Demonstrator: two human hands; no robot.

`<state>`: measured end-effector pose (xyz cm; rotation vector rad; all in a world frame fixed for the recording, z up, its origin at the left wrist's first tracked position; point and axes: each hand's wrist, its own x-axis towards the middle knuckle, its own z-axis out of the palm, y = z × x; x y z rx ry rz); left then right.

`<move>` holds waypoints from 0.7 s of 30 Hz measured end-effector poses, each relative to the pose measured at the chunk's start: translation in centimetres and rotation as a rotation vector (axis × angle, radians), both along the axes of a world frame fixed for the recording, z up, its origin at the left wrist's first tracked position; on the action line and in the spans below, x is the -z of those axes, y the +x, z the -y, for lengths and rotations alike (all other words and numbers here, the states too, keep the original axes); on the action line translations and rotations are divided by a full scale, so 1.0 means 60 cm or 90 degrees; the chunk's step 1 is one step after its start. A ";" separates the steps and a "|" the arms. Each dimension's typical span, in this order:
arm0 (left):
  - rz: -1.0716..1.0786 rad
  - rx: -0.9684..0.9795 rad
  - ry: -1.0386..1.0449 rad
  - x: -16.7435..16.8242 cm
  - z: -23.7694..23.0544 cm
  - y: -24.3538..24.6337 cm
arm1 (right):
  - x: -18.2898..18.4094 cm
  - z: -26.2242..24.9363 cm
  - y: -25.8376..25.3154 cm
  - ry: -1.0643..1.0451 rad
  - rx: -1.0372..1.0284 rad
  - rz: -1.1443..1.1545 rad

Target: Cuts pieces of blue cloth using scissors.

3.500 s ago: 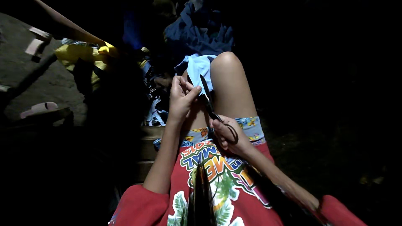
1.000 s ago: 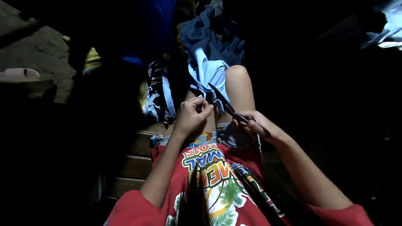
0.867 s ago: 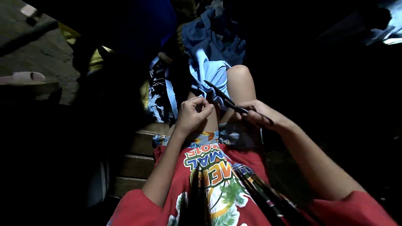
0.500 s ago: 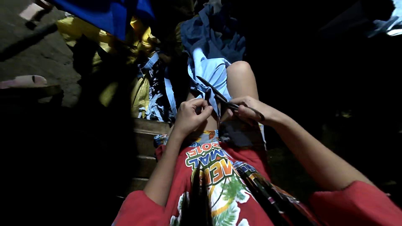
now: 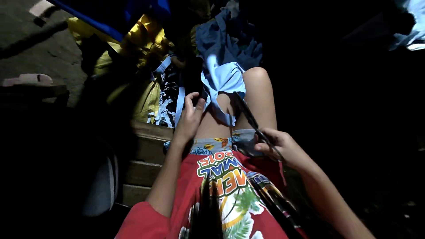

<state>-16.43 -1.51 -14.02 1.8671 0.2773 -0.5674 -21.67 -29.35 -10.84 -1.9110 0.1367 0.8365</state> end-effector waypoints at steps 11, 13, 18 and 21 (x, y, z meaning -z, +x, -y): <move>-0.070 0.097 0.066 0.033 0.013 0.102 | -0.017 -0.009 0.025 -0.051 0.223 0.181; -0.054 0.070 0.057 0.041 0.013 0.096 | -0.004 -0.025 0.025 -0.095 0.244 0.210; 0.045 0.045 0.121 0.050 0.035 0.092 | 0.063 -0.087 0.036 -0.225 0.304 0.277; 0.079 0.035 0.160 0.035 0.069 0.092 | 0.061 -0.109 0.056 -0.298 0.202 0.253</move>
